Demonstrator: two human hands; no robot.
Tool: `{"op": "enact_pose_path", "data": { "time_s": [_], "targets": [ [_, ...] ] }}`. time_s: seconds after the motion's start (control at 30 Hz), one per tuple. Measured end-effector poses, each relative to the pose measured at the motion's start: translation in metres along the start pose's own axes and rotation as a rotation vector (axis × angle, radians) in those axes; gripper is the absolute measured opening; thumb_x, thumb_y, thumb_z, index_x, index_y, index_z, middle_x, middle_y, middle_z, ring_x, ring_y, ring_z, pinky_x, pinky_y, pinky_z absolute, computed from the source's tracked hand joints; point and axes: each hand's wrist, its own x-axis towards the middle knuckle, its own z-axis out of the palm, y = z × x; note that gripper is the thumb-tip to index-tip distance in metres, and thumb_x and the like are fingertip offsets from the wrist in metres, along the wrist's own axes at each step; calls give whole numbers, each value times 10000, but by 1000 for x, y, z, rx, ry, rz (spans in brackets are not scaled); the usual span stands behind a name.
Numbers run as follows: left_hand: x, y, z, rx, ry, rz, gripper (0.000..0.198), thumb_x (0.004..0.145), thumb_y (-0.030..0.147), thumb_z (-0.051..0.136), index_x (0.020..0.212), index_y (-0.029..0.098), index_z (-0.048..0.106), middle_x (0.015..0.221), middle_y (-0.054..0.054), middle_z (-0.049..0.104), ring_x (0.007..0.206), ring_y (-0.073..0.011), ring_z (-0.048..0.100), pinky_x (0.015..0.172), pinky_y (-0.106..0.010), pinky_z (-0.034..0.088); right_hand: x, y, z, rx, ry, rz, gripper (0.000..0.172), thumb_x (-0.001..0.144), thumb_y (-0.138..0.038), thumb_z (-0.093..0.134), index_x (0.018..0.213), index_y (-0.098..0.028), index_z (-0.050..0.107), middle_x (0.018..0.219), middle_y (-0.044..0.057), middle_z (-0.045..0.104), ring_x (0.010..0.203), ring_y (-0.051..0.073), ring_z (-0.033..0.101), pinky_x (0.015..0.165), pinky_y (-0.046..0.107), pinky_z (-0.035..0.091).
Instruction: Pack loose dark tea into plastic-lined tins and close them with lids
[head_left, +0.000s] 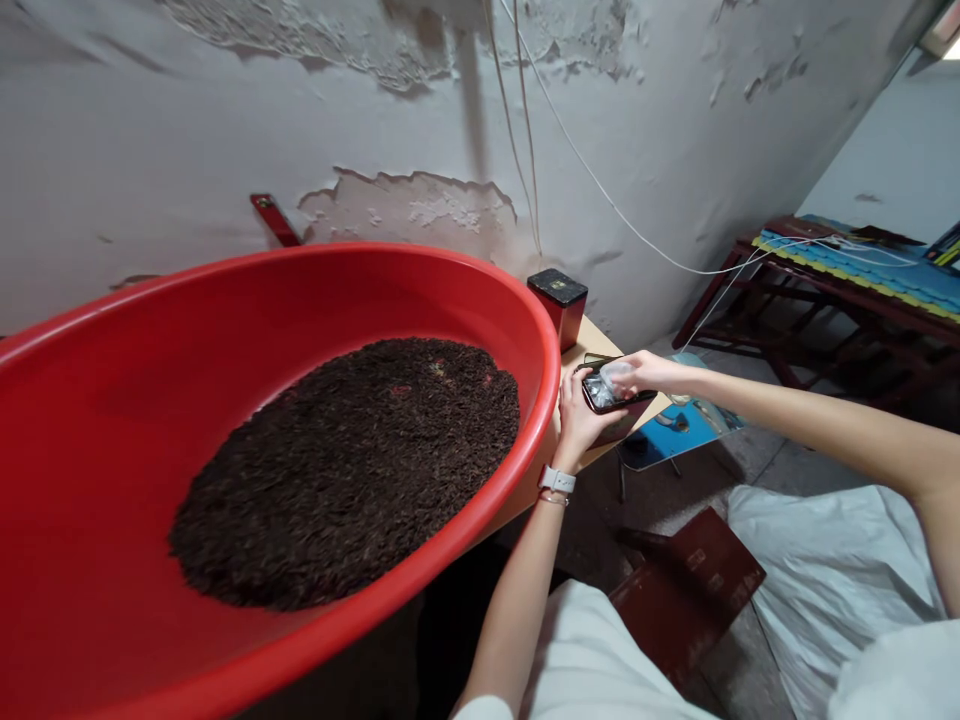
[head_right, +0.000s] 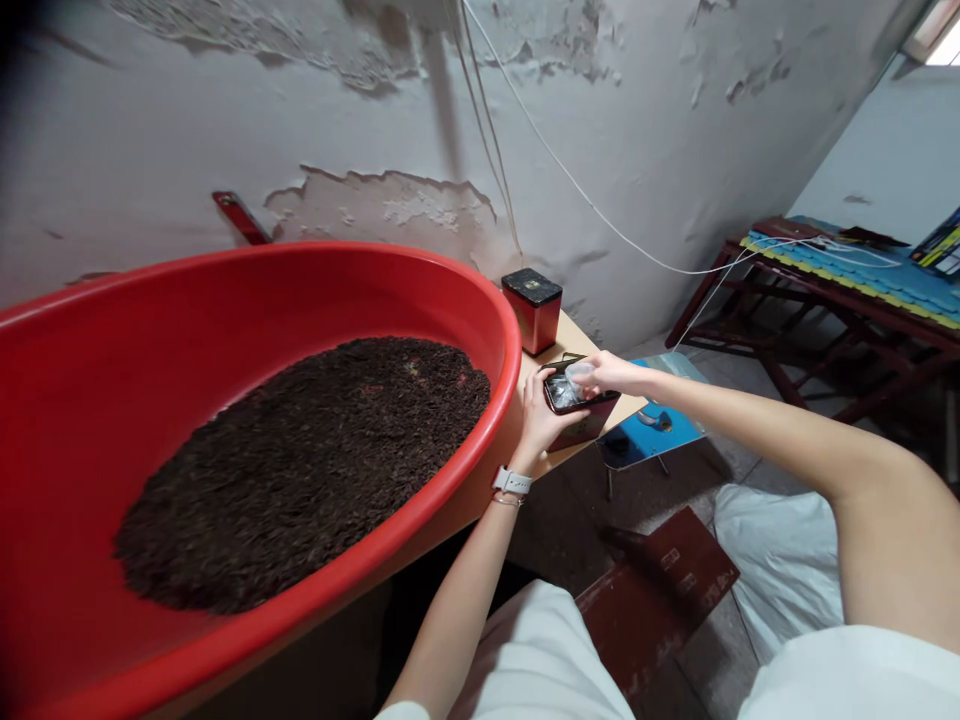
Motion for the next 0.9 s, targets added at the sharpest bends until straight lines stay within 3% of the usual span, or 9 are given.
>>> {"op": "enact_pose_path", "data": {
  "time_s": [0.1, 0.2, 0.4, 0.5, 0.57, 0.63, 0.73, 0.8, 0.9],
  "targets": [
    [0, 0, 0, -15, 13, 11, 830, 557, 348, 903, 1240, 234, 445, 1360, -125, 482, 1321, -301, 449, 1119, -428, 373, 3, 0, -14, -290, -127, -73, 83, 701, -191, 704, 732, -154, 637, 577, -35, 606, 527, 97, 543, 529, 189, 456],
    [1, -1, 1, -17, 25, 28, 850, 543, 359, 908, 1244, 225, 445, 1360, -134, 481, 1331, -314, 439, 1119, -447, 373, 10, -1, -15, -439, -2, -14, 150, 768, -218, 662, 640, -160, 608, 484, -18, 563, 444, 115, 523, 462, 206, 421],
    [2, -2, 2, 39, 15, 38, 905, 541, 350, 910, 1302, 200, 443, 1349, -145, 488, 1302, -326, 466, 1101, -470, 396, 26, 3, 10, -12, 174, 314, 167, 705, -23, 588, 602, -149, 548, 533, 8, 575, 511, 122, 547, 562, 231, 506],
    [1, 4, -3, 151, -53, 66, 897, 609, 345, 878, 1382, 226, 438, 1412, -162, 426, 1341, -346, 437, 1107, -500, 388, 34, 3, 18, -21, 184, 405, 156, 736, -34, 579, 636, -152, 563, 551, 36, 597, 555, 154, 591, 613, 268, 539],
    [1, 10, -9, 248, -104, 126, 766, 658, 324, 852, 1346, 254, 521, 1496, -157, 339, 1407, -365, 362, 1143, -514, 343, 36, 0, 19, -141, 209, 407, 139, 776, -93, 603, 649, -150, 596, 521, 49, 586, 593, 194, 620, 620, 294, 539],
    [1, 17, -14, 333, -148, 176, 585, 692, 320, 830, 1237, 248, 633, 1560, -142, 262, 1454, -383, 281, 1177, -516, 291, 33, -4, 17, -460, 243, 354, 117, 791, -197, 670, 695, -132, 655, 564, 87, 621, 680, 251, 657, 651, 319, 531],
    [3, 28, -20, 424, -222, 166, 440, 725, 352, 804, 1134, 226, 702, 1571, -139, 272, 1455, -390, 270, 1175, -538, 290, 21, -9, 15, -1052, 292, 135, 225, 790, -278, 715, 922, -95, 725, 900, 188, 714, 903, 323, 680, 746, 343, 513],
    [5, 33, -23, 464, -271, 143, 444, 741, 404, 784, 1131, 209, 706, 1556, -157, 304, 1447, -394, 279, 1159, -562, 305, 13, -11, 16, -1230, 257, -77, 245, 831, -221, 644, 1036, -114, 725, 1072, 195, 697, 990, 313, 666, 786, 334, 495],
    [9, 37, -25, 495, -323, 118, 496, 741, 436, 769, 1167, 194, 695, 1556, -178, 301, 1422, -421, 302, 1121, -593, 343, 7, -10, 15, -1275, 54, -209, 264, 836, -102, 523, 930, -144, 765, 967, 144, 726, 903, 250, 676, 753, 294, 475]
  ]
}}
